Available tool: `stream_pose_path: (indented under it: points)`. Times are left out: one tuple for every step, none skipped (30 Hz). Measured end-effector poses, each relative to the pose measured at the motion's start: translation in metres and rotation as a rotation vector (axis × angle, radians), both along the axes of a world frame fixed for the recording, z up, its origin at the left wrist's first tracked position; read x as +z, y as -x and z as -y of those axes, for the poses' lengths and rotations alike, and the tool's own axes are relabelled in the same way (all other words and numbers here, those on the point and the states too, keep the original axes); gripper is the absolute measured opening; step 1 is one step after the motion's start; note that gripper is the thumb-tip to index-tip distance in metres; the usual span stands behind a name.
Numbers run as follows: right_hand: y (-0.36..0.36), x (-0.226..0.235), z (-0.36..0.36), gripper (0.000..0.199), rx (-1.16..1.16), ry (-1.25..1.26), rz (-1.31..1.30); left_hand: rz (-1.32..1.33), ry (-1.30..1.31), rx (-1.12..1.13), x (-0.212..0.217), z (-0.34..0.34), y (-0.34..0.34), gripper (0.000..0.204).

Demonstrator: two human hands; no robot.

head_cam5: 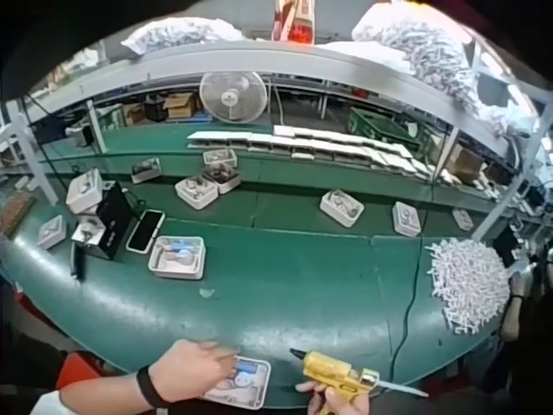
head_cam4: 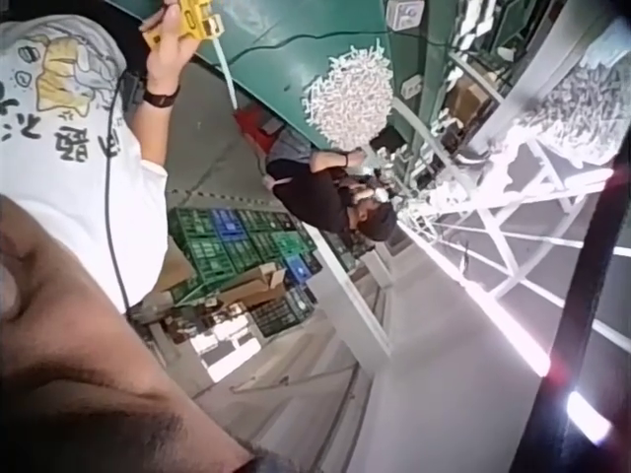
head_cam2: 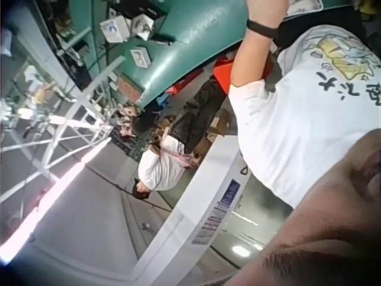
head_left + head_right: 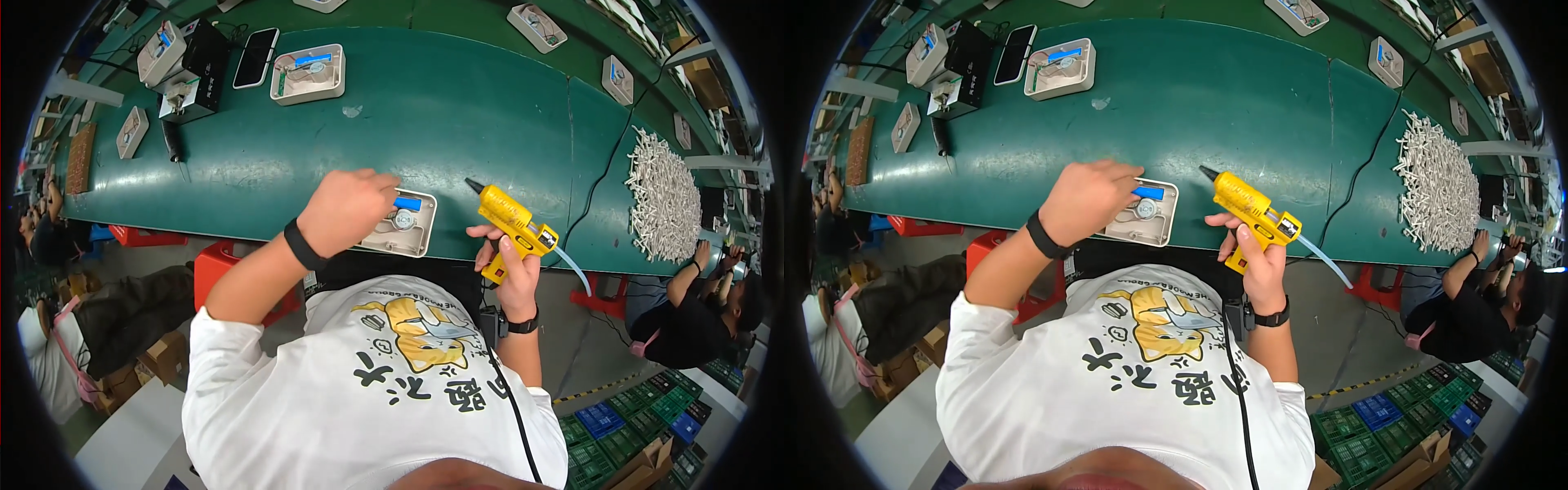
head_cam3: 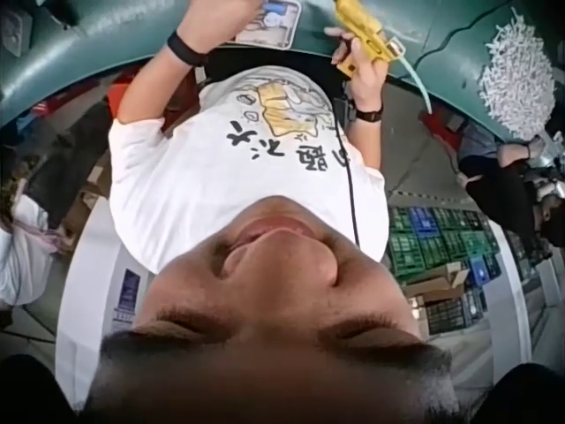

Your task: The person picks up a plastic housing, applies glue to its interior with a glue gun, and presses a battery into the glue. They then place the assembled housing on the table and repeat the process with several more units.

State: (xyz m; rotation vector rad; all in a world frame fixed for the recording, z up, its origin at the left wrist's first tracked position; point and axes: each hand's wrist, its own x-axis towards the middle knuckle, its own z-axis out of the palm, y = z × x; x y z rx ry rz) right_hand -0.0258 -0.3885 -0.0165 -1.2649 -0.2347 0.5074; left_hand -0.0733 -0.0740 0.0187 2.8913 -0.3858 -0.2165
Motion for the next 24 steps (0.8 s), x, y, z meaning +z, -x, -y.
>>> stream_pose_path:
  points:
    - [0.003,0.004,-0.002,0.023,0.027,0.01,-0.013,0.138,0.103,0.022,-0.007,0.0,0.006,0.013]
    - [0.004,0.008,-0.003,0.023,0.018,0.004,-0.012,0.275,0.208,0.044,-0.014,0.001,0.013,0.014]
    - [0.006,0.011,-0.005,0.023,0.051,0.015,-0.057,0.411,0.315,0.065,-0.02,0.001,0.018,0.015]
    - [0.007,0.015,-0.005,0.024,0.09,0.031,-0.103,0.41,0.315,0.064,-0.023,0.004,0.021,0.015]
    - [0.007,0.019,-0.006,0.024,0.131,0.047,-0.149,0.45,0.374,0.146,-0.026,0.007,0.023,0.015]
    - [0.007,0.023,-0.008,0.024,0.131,0.049,-0.15,0.489,0.432,0.23,-0.029,0.011,0.024,0.015]
    - [0.006,0.026,-0.014,0.024,0.172,0.086,-0.164,0.528,0.49,0.316,-0.033,0.014,0.025,0.016]
    - [0.005,0.028,-0.021,0.024,0.214,0.123,-0.178,0.527,0.492,0.319,-0.039,0.017,0.026,0.016]
    - [0.005,0.031,-0.027,0.024,0.258,0.161,-0.193,0.549,0.611,0.394,-0.045,0.022,0.028,0.017]
    - [0.004,0.033,-0.033,0.024,0.262,0.164,-0.194,0.57,0.731,0.468,-0.052,0.026,0.029,0.018]
    - [0.001,0.035,-0.042,0.024,0.292,0.24,-0.148,0.591,0.85,0.544,-0.059,0.029,0.031,0.02]
    - [-0.002,0.036,-0.051,0.024,0.322,0.314,-0.102,0.591,0.851,0.549,-0.065,0.03,0.033,0.02]
    - [-0.003,0.036,-0.057,0.024,0.352,0.387,-0.054,0.588,0.872,0.529,-0.072,0.032,0.036,0.022]
    - [-0.004,0.035,-0.063,0.024,0.358,0.39,-0.053,0.588,0.894,0.508,-0.076,0.033,0.036,0.023]
    - [-0.005,0.034,-0.067,0.024,0.365,0.449,-0.003,0.587,0.916,0.487,-0.078,0.033,0.037,0.025]
    - [-0.005,0.032,-0.071,0.024,0.372,0.507,0.047,0.59,0.916,0.492,-0.08,0.033,0.038,0.025]
    - [-0.006,0.032,-0.074,0.024,0.378,0.564,0.098,0.615,0.899,0.496,-0.081,0.033,0.038,0.024]
    - [-0.006,0.032,-0.077,0.024,0.382,0.565,0.1,0.639,0.882,0.5,-0.082,0.032,0.039,0.024]
    - [-0.007,0.032,-0.079,0.024,0.407,0.582,0.094,0.663,0.865,0.503,-0.082,0.032,0.038,0.024]
    - [-0.008,0.032,-0.08,0.024,0.431,0.599,0.087,0.666,0.865,0.506,-0.08,0.033,0.038,0.024]
    - [-0.009,0.033,-0.081,0.024,0.455,0.616,0.081,0.682,0.854,0.509,-0.079,0.034,0.039,0.023]
    - [-0.01,0.035,-0.08,0.024,0.456,0.618,0.082,0.699,0.843,0.512,-0.076,0.034,0.038,0.023]
    - [-0.012,0.038,-0.078,0.024,0.476,0.616,0.026,0.715,0.833,0.515,-0.074,0.035,0.038,0.023]
    - [-0.014,0.042,-0.075,0.024,0.497,0.613,-0.031,0.716,0.835,0.516,-0.073,0.035,0.038,0.023]
